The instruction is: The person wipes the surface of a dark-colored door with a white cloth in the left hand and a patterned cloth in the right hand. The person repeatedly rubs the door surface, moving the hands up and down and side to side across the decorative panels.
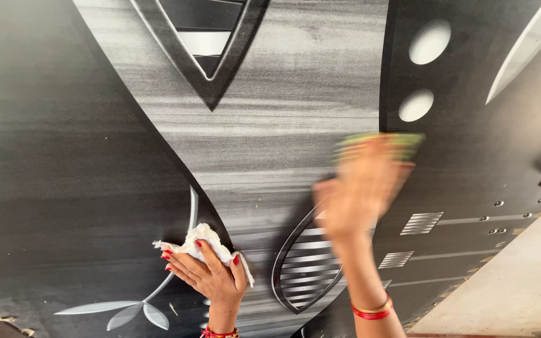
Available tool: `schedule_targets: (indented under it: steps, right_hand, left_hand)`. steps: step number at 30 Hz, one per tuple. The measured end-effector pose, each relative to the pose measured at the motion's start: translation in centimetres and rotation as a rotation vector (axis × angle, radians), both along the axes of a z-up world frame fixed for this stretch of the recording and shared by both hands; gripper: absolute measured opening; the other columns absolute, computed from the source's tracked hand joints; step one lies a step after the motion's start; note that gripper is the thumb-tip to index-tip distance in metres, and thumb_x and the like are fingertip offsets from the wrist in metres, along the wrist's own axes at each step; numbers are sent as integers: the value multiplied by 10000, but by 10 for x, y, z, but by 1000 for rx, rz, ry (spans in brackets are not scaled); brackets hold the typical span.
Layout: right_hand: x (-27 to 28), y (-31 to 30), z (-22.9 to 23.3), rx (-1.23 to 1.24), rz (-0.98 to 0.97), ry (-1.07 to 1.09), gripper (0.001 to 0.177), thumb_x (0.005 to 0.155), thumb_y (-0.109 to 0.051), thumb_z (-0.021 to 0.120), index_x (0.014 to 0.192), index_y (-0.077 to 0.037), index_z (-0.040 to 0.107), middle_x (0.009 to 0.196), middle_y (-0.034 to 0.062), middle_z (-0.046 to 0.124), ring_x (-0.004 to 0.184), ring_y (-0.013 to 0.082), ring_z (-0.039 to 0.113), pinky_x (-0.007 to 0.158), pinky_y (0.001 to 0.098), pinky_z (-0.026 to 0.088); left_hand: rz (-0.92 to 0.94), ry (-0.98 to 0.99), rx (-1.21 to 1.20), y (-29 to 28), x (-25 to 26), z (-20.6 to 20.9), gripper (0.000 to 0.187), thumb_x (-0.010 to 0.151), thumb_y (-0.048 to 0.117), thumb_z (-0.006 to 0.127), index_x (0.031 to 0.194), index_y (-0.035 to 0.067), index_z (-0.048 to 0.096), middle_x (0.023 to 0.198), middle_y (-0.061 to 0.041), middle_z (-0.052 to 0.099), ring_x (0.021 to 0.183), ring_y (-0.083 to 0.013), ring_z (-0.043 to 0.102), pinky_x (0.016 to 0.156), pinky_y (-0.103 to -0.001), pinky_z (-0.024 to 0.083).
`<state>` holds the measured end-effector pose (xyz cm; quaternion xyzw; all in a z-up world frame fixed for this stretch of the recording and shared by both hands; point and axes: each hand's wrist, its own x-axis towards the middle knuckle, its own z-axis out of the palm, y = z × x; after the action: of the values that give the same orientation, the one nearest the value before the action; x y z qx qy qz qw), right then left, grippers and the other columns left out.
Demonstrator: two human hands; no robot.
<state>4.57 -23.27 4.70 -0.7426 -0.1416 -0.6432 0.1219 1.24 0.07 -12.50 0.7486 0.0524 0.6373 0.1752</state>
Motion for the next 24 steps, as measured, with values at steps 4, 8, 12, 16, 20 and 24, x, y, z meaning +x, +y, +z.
schedule_targets:
  steps: [4, 8, 12, 16, 20, 24]
  right_hand:
    - [-23, 71, -6, -701, 125, 208, 597, 1149, -432, 471, 1691, -229, 326, 1694, 1, 279, 1480, 119, 325, 1196, 441, 268]
    - [-41, 92, 21, -929, 92, -15, 643, 1058, -368, 473, 1673, -270, 316, 1720, -34, 286, 1551, 143, 272, 1138, 460, 325]
    - [-20, 82, 95, -786, 55, 615, 599, 1035, -328, 431, 1620, -229, 342, 1644, 26, 315, 1387, 261, 367, 1088, 567, 270]
    - [-14, 22, 144, -152, 31, -39, 580, 1165, -434, 439, 1639, -110, 359, 1707, 82, 323, 1592, 270, 229, 1317, 506, 56]
    - [0, -43, 142, 309, -70, -82, 674, 1166, -550, 253, 1668, -104, 192, 1742, 55, 212, 1639, 239, 168, 1345, 457, 80]
    - [-3, -75, 63, 518, -45, -97, 646, 1196, -490, 287, 1697, -94, 190, 1761, 70, 197, 1641, 242, 176, 1366, 450, 140]
  left_hand:
    - [12, 7, -2, 1, 0, -5, 749, 1026, 471, 419, 1604, 24, 255, 1623, -411, 81, 1534, -580, 22, 1256, -672, 31]
    - [-13, 25, 13, 2, -3, -5, 751, 1049, 474, 427, 1602, 1, 241, 1621, -414, 92, 1539, -588, 40, 1260, -684, 46]
    - [4, 2, 19, 2, -3, -1, 744, 1037, 466, 423, 1594, 3, 250, 1618, -412, 100, 1528, -591, 40, 1244, -685, 49]
    - [19, -36, 51, 4, -1, 1, 756, 1033, 480, 431, 1594, 3, 258, 1614, -397, 111, 1537, -564, 51, 1252, -685, 61]
    - [15, -36, 64, 6, -2, 1, 745, 1039, 476, 438, 1582, -9, 281, 1618, -389, 118, 1540, -569, 42, 1246, -694, 54]
    - [-25, -7, 32, 2, -6, 5, 742, 1034, 471, 454, 1561, -34, 324, 1625, -399, 79, 1527, -583, 28, 1234, -693, 35]
